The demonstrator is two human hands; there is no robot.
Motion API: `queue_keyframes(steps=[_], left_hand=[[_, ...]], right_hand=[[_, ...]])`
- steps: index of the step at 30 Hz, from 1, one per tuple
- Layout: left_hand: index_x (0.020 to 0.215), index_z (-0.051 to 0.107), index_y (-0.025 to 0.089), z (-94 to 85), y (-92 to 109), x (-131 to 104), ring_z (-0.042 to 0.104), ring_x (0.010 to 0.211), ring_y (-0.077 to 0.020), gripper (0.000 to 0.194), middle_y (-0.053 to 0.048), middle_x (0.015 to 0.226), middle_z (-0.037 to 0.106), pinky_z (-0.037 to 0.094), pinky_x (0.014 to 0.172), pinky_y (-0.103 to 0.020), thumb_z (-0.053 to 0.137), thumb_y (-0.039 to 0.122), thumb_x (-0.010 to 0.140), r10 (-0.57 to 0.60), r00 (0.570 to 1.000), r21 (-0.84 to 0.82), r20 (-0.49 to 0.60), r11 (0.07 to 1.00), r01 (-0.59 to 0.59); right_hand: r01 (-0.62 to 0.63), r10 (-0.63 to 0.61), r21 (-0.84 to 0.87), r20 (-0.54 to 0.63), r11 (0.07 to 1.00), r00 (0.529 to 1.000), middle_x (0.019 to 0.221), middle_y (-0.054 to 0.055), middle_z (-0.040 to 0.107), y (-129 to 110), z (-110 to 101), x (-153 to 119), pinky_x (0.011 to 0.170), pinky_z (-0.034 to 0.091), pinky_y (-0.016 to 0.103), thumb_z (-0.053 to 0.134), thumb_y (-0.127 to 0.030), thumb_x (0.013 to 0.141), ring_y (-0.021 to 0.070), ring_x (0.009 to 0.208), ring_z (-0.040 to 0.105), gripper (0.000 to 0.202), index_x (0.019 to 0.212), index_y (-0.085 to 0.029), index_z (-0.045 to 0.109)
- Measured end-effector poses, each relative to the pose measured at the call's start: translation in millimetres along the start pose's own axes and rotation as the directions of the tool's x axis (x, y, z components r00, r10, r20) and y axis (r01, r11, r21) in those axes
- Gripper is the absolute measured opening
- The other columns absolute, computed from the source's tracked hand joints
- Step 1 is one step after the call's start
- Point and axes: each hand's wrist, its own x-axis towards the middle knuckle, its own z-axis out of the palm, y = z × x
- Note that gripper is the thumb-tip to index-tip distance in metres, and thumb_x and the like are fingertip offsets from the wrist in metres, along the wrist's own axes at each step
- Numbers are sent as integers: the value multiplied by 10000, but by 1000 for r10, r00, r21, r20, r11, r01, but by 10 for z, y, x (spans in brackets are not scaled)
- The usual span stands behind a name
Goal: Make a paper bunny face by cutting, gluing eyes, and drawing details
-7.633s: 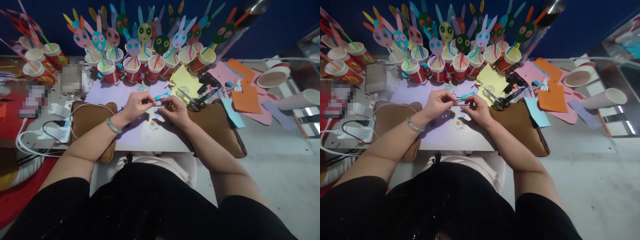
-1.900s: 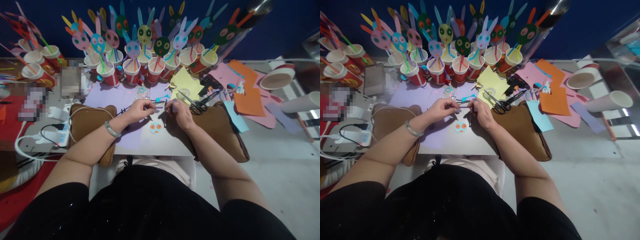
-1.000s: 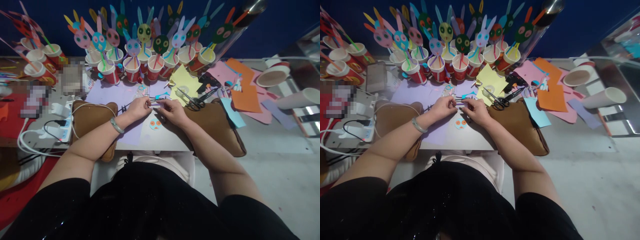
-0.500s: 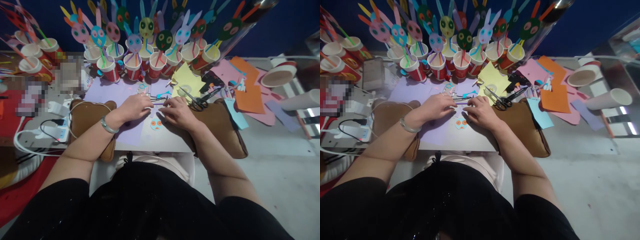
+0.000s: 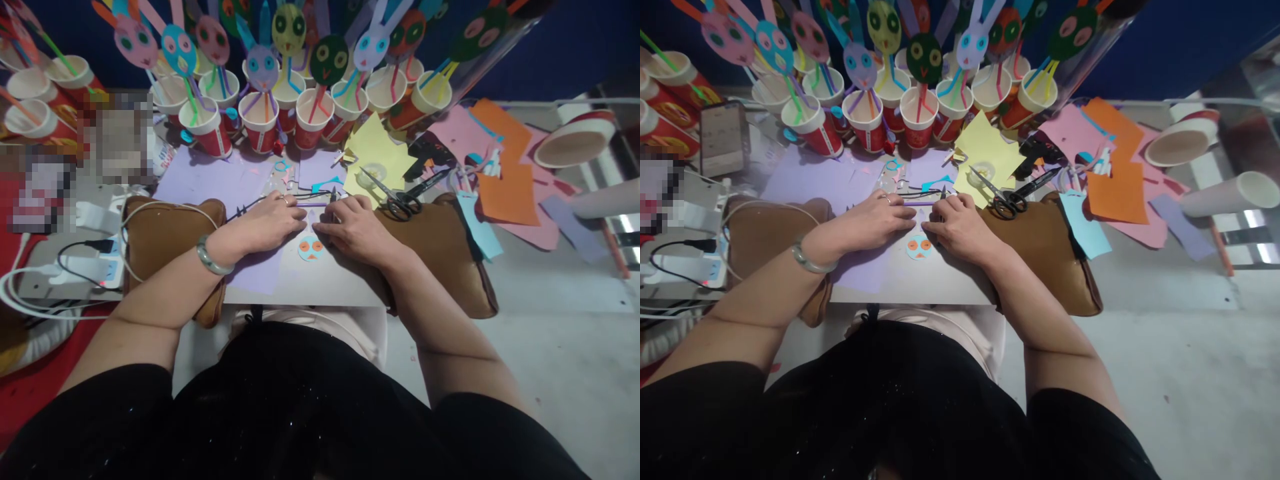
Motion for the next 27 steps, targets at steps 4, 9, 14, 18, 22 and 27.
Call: queue_keyframes(steps=[4,9,14,18,22,27], left_hand=[[1170,787,200,-5,15,32,645,1097,-291,333,-106,1102,798,427,907,-452,510,118,1003,-12,998,-18,-54,1000,11],[1227,768,195,23,65,78,628,1171,-289,341,-102,1216,790,421,921,-438,491,122,1041,19,997,9,-68,1000,-19],[1189,786,203,79,65,96,625,1175,-285,305,-97,1260,775,418,941,-439,546,118,1022,21,1000,-2,-6,1000,-21],[1217,781,213,66,30,98,633,1178,-295,320,-101,1323,754,435,921,-445,520,152,1042,19,999,8,29,1000,-19],[1226,777,218,37,15,95,632,1213,-306,337,-120,1398,719,450,929,-443,503,170,1038,16,999,-11,34,1000,-15],[1236,779,214,-18,-110,65,638,1194,-294,403,-114,1337,749,458,989,-472,472,112,997,-63,996,-104,-66,993,56]], right_hand=[[4,-4,-1,14,1000,1000,1192,136,664,-6,-7,-1,967,304,505,576,-169,957,316,1087,469,435,1305,-314,794],[2,-2,-16,21,1000,1000,1193,149,667,-13,-8,6,966,303,495,564,-170,974,320,1098,468,410,1288,-281,803],[19,-17,-36,36,999,999,1177,152,661,-18,-24,6,952,307,479,543,-162,982,313,1086,464,441,1341,-266,778],[7,-7,-12,43,1000,999,1175,146,664,-19,-34,1,948,305,477,564,-145,957,315,1091,458,455,1334,-279,781],[1,-1,3,42,1000,999,1170,149,674,-14,-27,-2,955,306,479,559,-150,968,317,1098,465,457,1349,-280,775],[0,-1,14,30,1000,1000,1196,157,683,-1,-13,-5,970,315,500,573,-158,962,328,1108,484,441,1330,-274,789]])
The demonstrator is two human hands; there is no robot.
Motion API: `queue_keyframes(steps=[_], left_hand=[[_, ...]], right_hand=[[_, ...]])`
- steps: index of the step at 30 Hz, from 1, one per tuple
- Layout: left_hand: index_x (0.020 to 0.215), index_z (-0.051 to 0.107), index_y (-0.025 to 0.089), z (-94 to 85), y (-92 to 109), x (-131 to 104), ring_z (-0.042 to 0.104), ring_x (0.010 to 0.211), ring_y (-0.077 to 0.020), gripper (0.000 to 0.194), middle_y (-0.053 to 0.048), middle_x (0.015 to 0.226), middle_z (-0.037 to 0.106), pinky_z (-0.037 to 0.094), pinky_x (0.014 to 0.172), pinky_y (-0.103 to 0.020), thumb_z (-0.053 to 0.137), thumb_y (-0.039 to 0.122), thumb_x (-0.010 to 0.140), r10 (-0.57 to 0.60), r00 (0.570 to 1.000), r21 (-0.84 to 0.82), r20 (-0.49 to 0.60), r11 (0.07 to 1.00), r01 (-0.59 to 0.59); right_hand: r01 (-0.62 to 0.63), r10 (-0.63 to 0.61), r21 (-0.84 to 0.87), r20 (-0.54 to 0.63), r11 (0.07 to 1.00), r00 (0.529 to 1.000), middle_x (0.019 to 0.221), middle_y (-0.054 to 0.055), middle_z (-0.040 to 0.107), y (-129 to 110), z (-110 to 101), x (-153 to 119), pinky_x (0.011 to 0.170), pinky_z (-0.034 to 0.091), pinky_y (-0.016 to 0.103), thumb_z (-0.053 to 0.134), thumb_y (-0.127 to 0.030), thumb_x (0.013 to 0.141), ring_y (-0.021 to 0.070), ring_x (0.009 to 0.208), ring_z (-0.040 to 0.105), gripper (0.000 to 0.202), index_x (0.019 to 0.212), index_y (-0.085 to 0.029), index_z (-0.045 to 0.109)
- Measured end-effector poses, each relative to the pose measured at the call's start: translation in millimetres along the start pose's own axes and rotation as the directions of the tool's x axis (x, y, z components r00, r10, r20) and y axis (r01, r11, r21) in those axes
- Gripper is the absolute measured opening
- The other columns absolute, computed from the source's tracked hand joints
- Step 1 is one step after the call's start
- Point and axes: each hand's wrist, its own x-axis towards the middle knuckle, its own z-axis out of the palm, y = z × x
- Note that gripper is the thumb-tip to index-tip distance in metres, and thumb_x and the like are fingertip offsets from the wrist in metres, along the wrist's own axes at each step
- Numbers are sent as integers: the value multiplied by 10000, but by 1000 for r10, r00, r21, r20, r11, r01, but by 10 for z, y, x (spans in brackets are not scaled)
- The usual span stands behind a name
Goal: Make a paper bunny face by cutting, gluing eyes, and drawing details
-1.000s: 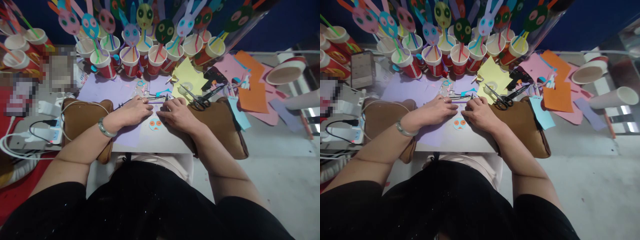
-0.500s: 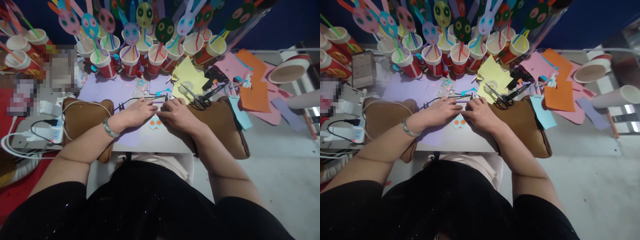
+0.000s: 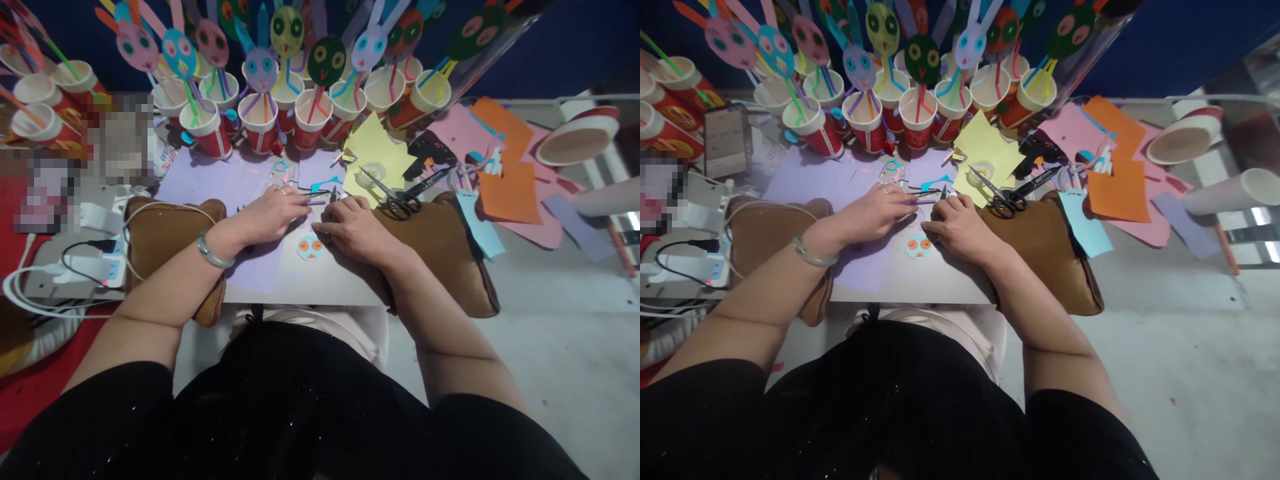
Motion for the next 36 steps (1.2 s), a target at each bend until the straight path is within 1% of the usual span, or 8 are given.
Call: queue_keyframes(steps=[2,4,9,11,17,24,29,36], left_hand=[[1169,805,212,-34,-72,-15,639,1192,-296,395,-102,1306,762,452,1007,-492,481,97,974,-47,997,-5,-68,999,47],[1103,820,226,-54,-115,-32,638,1185,-284,386,-80,1240,783,450,997,-476,494,82,955,-56,996,-3,-71,998,56],[1034,819,224,-18,-65,-57,627,1177,-277,350,-76,1216,795,436,957,-445,529,51,939,23,998,38,54,999,-25],[1015,820,235,11,-38,-63,628,1177,-277,331,-75,1194,796,427,971,-448,555,54,934,39,997,14,64,999,-40],[1093,820,259,54,-26,-61,619,1217,-276,360,-68,1179,796,423,1009,-453,560,65,939,65,997,28,44,997,-67],[1230,780,231,36,50,-38,596,1287,-289,428,-83,1428,721,416,979,-448,469,48,1000,91,995,109,50,989,-96],[1241,764,250,8,55,-50,599,1263,-275,415,-60,1359,752,394,975,-432,453,77,1028,80,991,84,111,992,-90],[1190,767,290,22,5,-54,600,1190,-263,356,-48,1262,775,375,1023,-429,510,118,1012,65,996,-44,66,997,-62]], right_hand=[[-4,4,12,-4,1000,1000,1207,154,686,2,-2,0,976,315,506,587,-150,951,331,1114,491,443,1319,-282,796],[-7,7,18,-6,1000,1000,1211,151,689,2,-8,2,976,313,505,591,-147,951,329,1113,495,436,1305,-287,803],[-7,7,11,4,1000,1000,1211,152,691,0,-18,7,975,311,503,571,-163,978,324,1112,495,416,1301,-285,803],[-12,12,18,3,1000,1000,1204,149,692,1,-12,9,979,308,504,570,-163,981,321,1112,496,422,1310,-293,800],[-15,15,17,-14,1000,1000,1193,139,688,15,24,14,979,303,496,539,-178,1001,309,1096,487,428,1316,-316,794],[-5,5,6,-18,1000,1000,1184,138,693,22,25,17,983,311,494,535,-180,1007,307,1095,491,417,1304,-308,799],[-5,5,7,-20,1000,1000,1181,137,694,24,30,19,989,322,501,533,-174,1002,304,1095,503,421,1303,-306,797],[-30,38,67,-116,997,992,1160,123,722,84,88,31,1003,370,514,525,-129,951,306,1095,559,457,1319,-269,756]])
